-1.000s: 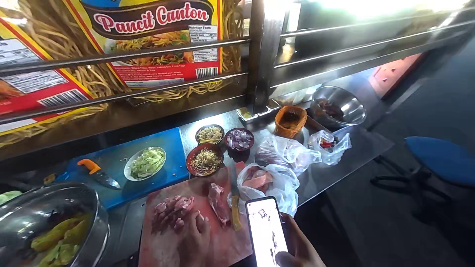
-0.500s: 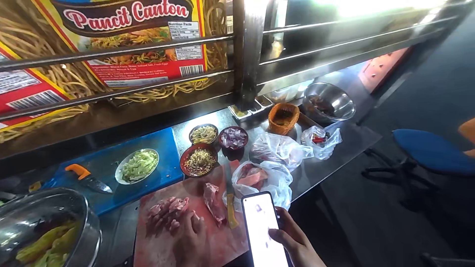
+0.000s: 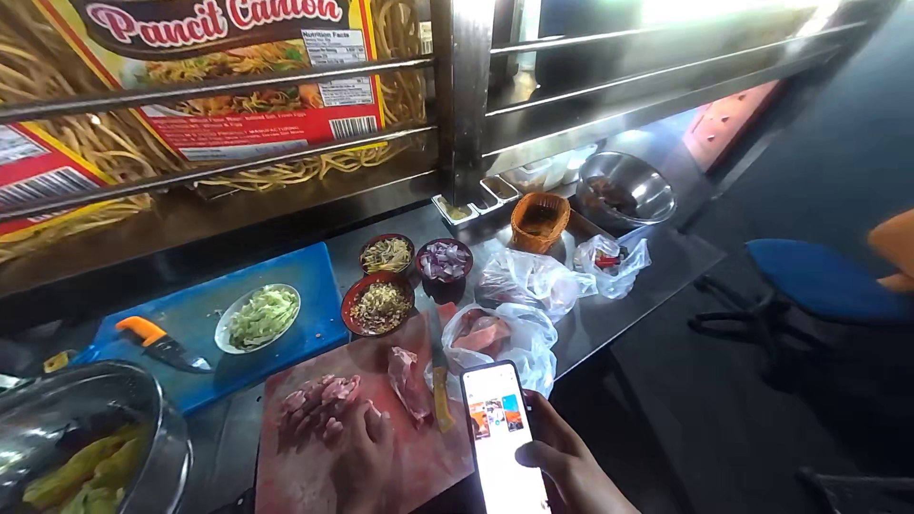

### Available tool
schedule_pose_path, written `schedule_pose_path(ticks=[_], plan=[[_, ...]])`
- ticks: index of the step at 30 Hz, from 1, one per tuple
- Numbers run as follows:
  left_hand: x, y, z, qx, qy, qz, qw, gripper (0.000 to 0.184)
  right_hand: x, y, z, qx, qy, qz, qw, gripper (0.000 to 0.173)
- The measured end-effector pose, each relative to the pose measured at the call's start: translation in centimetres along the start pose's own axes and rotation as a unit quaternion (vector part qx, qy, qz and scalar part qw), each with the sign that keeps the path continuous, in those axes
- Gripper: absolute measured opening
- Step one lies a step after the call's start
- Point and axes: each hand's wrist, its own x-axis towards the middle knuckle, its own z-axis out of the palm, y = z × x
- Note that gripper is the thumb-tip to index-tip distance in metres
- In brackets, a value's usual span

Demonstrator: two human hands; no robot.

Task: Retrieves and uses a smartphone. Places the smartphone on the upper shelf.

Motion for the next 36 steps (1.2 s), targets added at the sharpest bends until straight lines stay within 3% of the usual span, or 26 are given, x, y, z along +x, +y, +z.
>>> schedule_pose_path(ticks=[4,8,13,26,30,34,36], plan=[[0.0,0.0,0.4,0.000,0.011,-0.001,1.000,0.050,-0.3,0.4,-0.6,0.014,-0.027,0.012,0.999,0.063],[0.0,0.3,0.0,-0.006,0.009,-0.008,1.000,0.049,-0.1,1.3,-0.7,0.096,0.014,0.061,0.993,0.050],[0.0,0.1,0.2,0.002,0.011,-0.004,1.000,0.049,0.3,1.3,-0.5,0.091,0.046,0.079,0.992,0.040],[-0.3,-0.3,0.1,-0.017,0.032,0.006,0.999,0.045,1.0,1.0,-0.1,0.076,0.199,0.113,0.970,0.049],[-0.1,-2.8,1.8,-0.060,0.049,-0.019,0.997,0.059,0.8,1.0,-0.4,0.076,0.205,0.106,0.970,0.051],[0.5,4.4,-3.2,-0.221,0.022,-0.041,0.974,0.052,0.4,1.3,-0.6,0.082,0.151,0.126,0.977,0.053],[1.6,8.5,-5.6,-0.313,-0.033,-0.033,0.949,0.047,0.1,1.4,-0.1,0.080,0.118,0.139,0.980,0.050]])
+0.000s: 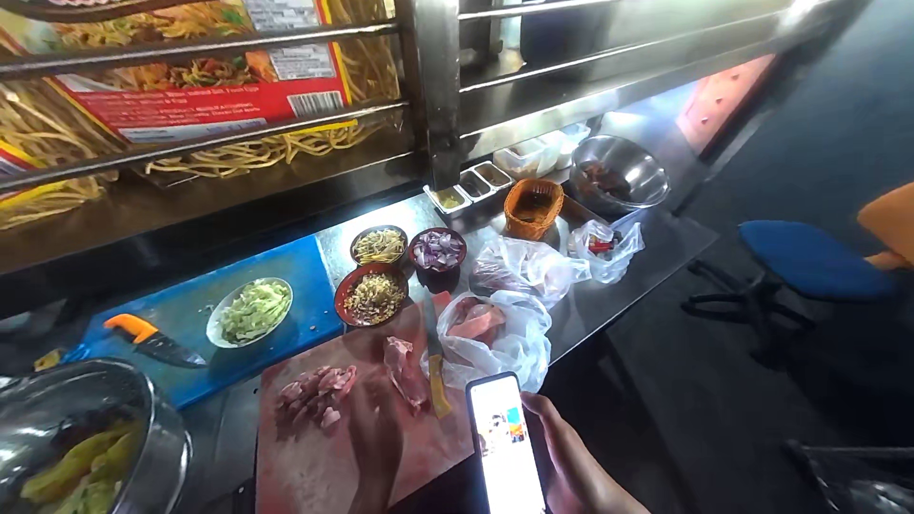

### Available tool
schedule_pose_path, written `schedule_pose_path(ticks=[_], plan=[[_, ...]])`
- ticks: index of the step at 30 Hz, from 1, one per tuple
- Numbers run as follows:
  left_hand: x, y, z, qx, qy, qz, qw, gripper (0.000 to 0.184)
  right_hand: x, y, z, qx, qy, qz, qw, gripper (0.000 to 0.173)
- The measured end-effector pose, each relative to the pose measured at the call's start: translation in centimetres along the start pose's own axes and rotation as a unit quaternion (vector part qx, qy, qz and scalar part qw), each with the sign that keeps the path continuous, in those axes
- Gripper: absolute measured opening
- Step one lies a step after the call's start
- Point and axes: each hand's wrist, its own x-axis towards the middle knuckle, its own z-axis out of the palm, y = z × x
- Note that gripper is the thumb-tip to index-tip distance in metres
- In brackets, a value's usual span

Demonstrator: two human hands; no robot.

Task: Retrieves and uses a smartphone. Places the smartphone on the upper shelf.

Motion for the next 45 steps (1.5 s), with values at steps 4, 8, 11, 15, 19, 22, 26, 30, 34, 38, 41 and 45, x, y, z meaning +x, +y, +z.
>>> schedule_pose_path(ticks=[4,8,11,15,19,22,26,30,34,38,41,45], plan=[[1.6,8.6,1.5,-0.277,-0.166,-0.099,0.941,0.052,-0.2,0.8,0.6,-0.039,-0.063,-0.001,0.997,0.045],[2.3,11.3,1.7,-0.396,-0.351,-0.138,0.837,0.079,-0.4,0.8,0.9,-0.076,-0.091,-0.016,0.993,0.048],[1.8,11.6,1.6,-0.425,-0.389,-0.144,0.804,0.081,-0.5,0.8,0.8,-0.092,-0.096,-0.023,0.991,0.046],[1.2,11.9,1.5,-0.436,-0.407,-0.143,0.790,0.075,-0.5,0.9,0.5,-0.087,-0.111,-0.030,0.990,0.047],[0.8,12.1,1.6,-0.405,-0.401,-0.148,0.808,0.069,-1.0,0.8,0.4,-0.085,-0.141,-0.046,0.985,0.051],[0.6,12.4,1.8,-0.391,-0.380,-0.160,0.823,0.067,-1.1,0.7,0.4,-0.081,-0.150,-0.050,0.984,0.054],[0.4,12.6,2.0,-0.371,-0.345,-0.164,0.847,0.060,-1.3,0.6,0.2,-0.079,-0.160,-0.044,0.983,0.059],[0.3,12.7,2.1,-0.374,-0.321,-0.177,0.852,0.056,-1.5,0.5,0.0,-0.081,-0.189,-0.047,0.978,0.058],[0.4,12.6,2.0,-0.376,-0.326,-0.178,0.849,0.057,-1.4,0.2,0.2,-0.085,-0.186,-0.058,0.977,0.051],[0.4,12.9,1.9,-0.374,-0.334,-0.157,0.851,0.054,-1.0,-0.1,0.8,-0.095,-0.150,-0.065,0.982,0.038],[0.4,13.3,1.7,-0.370,-0.332,-0.153,0.854,0.053,-1.0,-0.3,1.5,-0.103,-0.128,-0.075,0.984,0.032],[0.4,13.4,1.5,-0.362,-0.334,-0.136,0.860,0.054,-1.0,-0.3,2.0,-0.104,-0.114,-0.078,0.985,0.031]])
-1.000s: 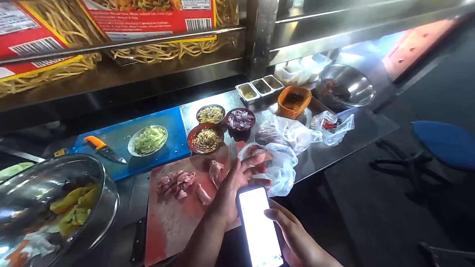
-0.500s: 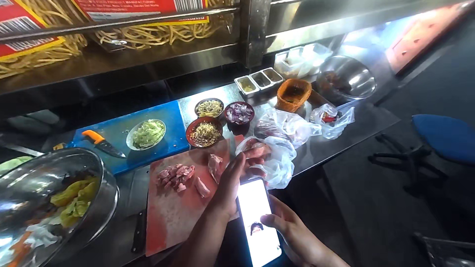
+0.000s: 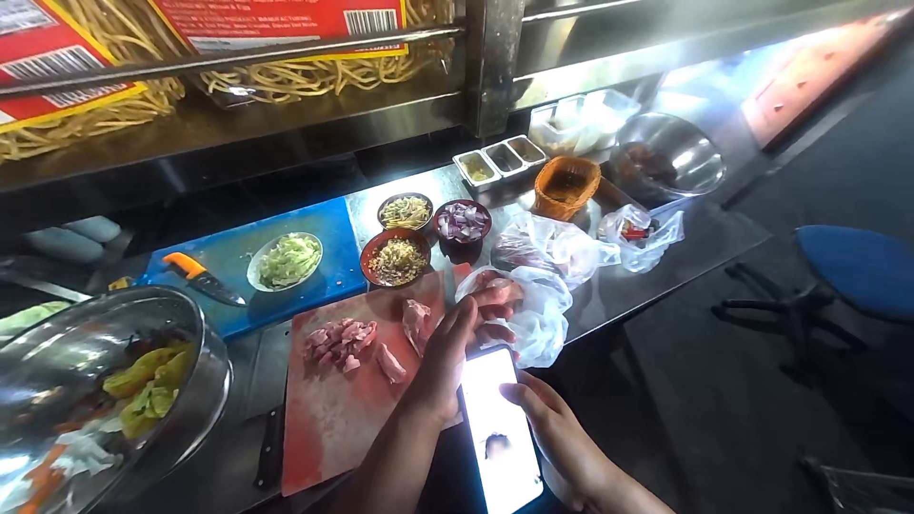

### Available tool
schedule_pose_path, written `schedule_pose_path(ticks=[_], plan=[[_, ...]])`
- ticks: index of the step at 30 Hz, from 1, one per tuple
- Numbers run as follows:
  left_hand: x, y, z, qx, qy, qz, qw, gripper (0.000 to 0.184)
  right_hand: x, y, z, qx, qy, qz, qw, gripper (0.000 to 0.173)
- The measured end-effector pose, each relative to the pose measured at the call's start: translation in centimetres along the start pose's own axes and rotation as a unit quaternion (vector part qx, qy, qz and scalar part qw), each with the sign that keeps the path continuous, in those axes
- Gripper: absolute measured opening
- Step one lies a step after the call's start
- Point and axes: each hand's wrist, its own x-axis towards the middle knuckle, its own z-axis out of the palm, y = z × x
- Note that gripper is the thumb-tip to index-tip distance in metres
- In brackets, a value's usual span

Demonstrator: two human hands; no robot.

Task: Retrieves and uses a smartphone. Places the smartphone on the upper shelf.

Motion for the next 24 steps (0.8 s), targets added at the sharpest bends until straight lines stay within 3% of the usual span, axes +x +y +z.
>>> schedule_pose_path(ticks=[5,11,19,24], plan=[[-0.1,-0.1,-0.1,-0.002,-0.011,0.011,1.000,0.052,0.1,0.1,0.5,-0.014,0.032,-0.001,0.999,0.027],[0.1,-0.1,-0.3,-0.001,-0.001,0.018,1.000,0.051,-0.5,0.9,-0.5,0.015,0.053,0.026,0.998,0.044],[0.5,-0.4,-0.6,-0.015,-0.003,0.011,1.000,0.048,-1.4,1.0,-1.6,0.018,-0.026,-0.005,1.000,0.044],[0.4,-0.4,-0.7,-0.035,0.012,-0.002,0.999,0.050,-2.1,0.9,-1.7,0.024,-0.078,-0.005,0.997,0.064]])
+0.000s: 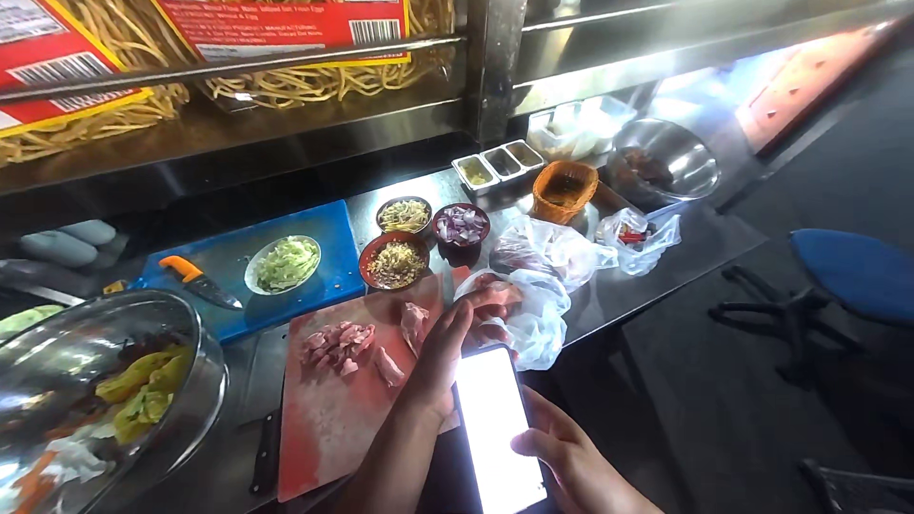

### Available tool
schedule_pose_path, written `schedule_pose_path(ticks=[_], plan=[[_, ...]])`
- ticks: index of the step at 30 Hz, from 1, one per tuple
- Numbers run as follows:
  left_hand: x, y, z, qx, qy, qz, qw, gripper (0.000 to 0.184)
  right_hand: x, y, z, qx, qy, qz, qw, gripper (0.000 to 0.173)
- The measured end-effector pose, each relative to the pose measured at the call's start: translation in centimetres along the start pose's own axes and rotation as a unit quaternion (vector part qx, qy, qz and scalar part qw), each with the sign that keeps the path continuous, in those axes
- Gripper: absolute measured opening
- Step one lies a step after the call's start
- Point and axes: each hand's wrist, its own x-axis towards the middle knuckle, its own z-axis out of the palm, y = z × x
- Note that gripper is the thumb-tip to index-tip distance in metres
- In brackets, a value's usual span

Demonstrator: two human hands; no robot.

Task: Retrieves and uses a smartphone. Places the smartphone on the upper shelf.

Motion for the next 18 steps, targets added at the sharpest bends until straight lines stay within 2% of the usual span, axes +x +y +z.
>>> schedule_pose_path(ticks=[7,13,18], plan=[[-0.4,-0.3,-0.4,-0.019,0.000,-0.017,1.000,0.053,-0.5,0.3,0.1,-0.001,-0.027,0.001,1.000,0.074],[-0.6,-0.6,-0.7,-0.040,-0.011,-0.016,0.999,0.053,-0.6,0.5,0.2,0.001,-0.038,0.000,0.999,0.071],[-0.7,-0.8,-0.8,-0.042,-0.006,-0.025,0.999,0.056,-0.5,0.9,0.1,-0.002,-0.042,-0.002,0.999,0.076]])
